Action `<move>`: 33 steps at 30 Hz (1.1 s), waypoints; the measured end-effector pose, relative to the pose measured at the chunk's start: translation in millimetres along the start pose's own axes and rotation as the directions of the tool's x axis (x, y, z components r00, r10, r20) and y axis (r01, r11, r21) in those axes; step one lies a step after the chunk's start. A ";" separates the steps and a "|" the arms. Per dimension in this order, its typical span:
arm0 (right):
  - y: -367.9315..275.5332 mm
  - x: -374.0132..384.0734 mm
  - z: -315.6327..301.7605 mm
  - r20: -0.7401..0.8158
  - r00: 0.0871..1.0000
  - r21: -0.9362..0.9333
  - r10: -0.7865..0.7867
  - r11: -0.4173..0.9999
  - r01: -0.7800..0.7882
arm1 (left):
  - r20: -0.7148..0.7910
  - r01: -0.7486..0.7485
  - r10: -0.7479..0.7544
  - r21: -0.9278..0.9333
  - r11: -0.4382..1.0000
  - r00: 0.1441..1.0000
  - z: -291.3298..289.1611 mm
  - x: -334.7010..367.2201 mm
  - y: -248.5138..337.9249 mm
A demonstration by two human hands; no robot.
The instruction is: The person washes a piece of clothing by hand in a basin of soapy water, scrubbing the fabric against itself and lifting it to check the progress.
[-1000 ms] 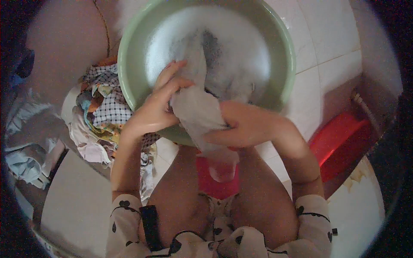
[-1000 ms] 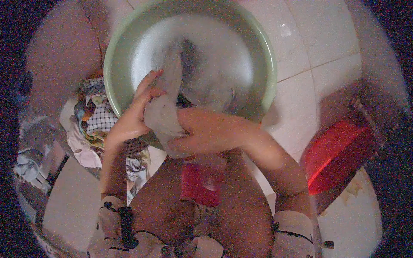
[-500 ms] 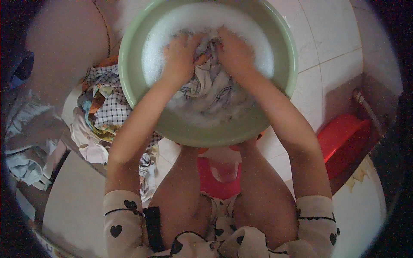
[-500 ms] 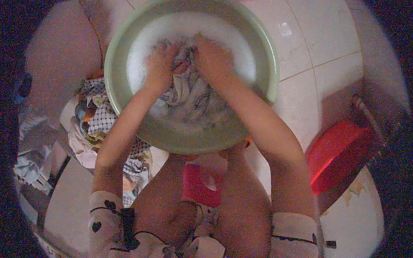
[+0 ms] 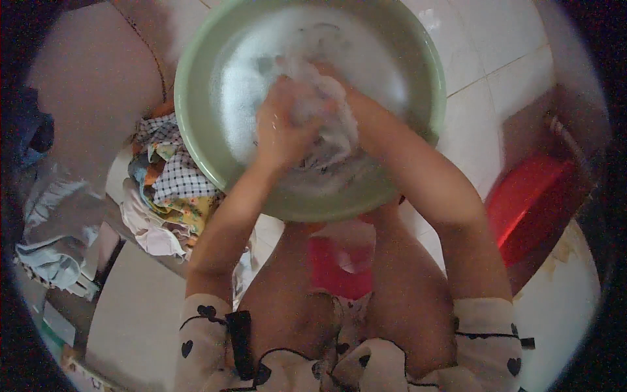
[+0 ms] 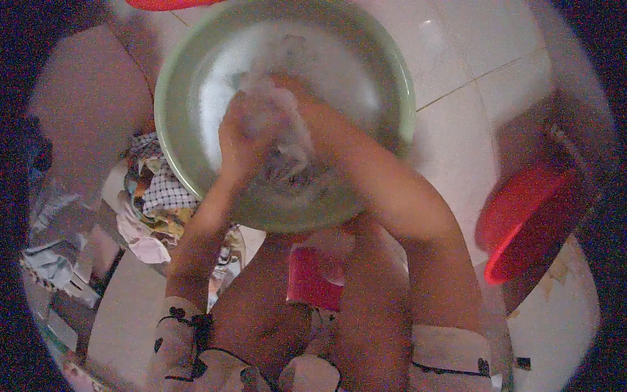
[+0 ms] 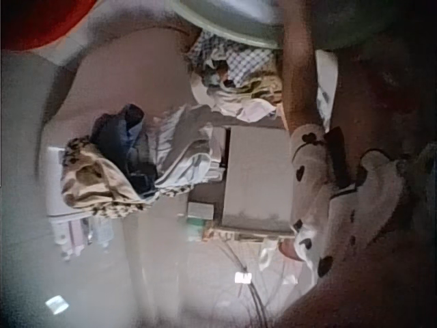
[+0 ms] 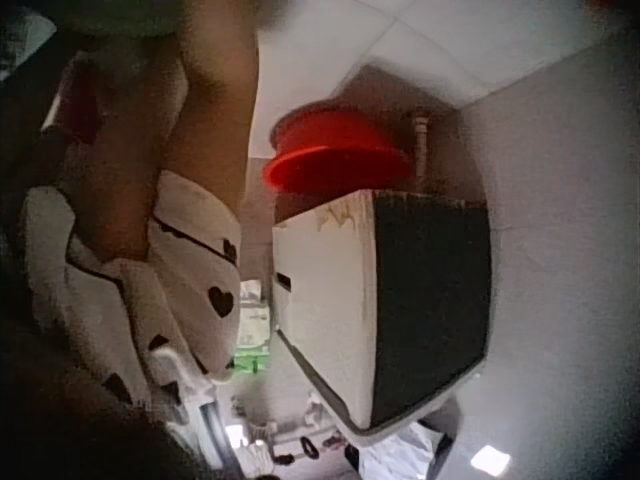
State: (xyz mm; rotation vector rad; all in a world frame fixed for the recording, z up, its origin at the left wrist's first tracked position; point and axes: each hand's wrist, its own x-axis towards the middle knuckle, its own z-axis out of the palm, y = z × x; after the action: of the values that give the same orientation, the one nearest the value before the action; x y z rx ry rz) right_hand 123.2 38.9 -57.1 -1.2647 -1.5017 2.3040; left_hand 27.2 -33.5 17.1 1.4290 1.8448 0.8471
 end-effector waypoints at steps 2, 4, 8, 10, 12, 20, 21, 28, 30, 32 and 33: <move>-1.3 -14.4 27.4 -0.113 0.923 -0.235 -0.368 0.912 0.335 | 0.100 -0.172 0.155 0.182 0.968 0.983 -14.2 -2.4 2.7; 36.7 1.9 27.5 -0.207 0.877 -0.509 -0.434 0.813 0.283 | 0.152 -0.339 0.319 0.133 0.931 0.936 -5.3 10.9 -0.8; -23.1 -21.8 43.0 -0.309 0.949 0.057 0.066 0.997 -0.051 | 0.061 0.127 -0.128 0.033 0.991 0.990 -21.7 31.6 -36.8; -20.4 -29.8 27.9 -0.366 0.919 0.256 0.144 0.965 -0.049 | 0.061 0.057 -0.061 0.055 0.997 0.996 -8.2 24.4 -12.9; -11.5 -41.2 13.8 -0.435 0.899 0.215 0.052 0.975 0.047 | 0.180 -0.183 0.147 0.201 0.962 0.973 -6.1 10.2 18.2; -56.5 -69.5 -17.4 0.229 0.962 0.611 0.149 0.747 -0.262 | 0.383 0.468 -0.282 -0.588 0.660 0.879 -25.1 0.4 -37.0; -49.5 -69.9 -17.4 0.228 0.961 0.611 0.157 0.745 -0.266 | 0.388 0.473 -0.284 -0.590 0.654 0.877 -29.6 1.0 -36.7; -57.5 -86.2 -26.5 0.312 0.950 0.440 -0.016 0.889 -0.130 | 0.462 0.205 -0.205 0.050 0.977 0.863 -63.9 -1.2 -79.4; -66.4 -89.4 -35.6 0.339 0.941 0.429 -0.014 0.892 -0.141 | 0.487 0.251 -0.226 0.014 0.968 0.844 -70.7 -3.9 -80.7; -64.8 -91.3 -53.0 0.209 0.973 0.539 -0.096 0.842 -0.033 | 0.503 0.546 -0.375 -0.248 0.800 0.779 -71.2 1.0 -51.5; -57.3 -88.1 -61.8 0.210 0.973 0.538 -0.093 0.842 -0.035 | 0.504 0.548 -0.376 -0.250 0.799 0.778 -70.2 4.2 -47.1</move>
State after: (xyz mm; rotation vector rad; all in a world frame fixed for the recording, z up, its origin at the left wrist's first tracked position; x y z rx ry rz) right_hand 204.1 67.2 29.7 -0.8356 -0.7910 2.6492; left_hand -56.5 -45.9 19.5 0.7624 1.4840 0.5338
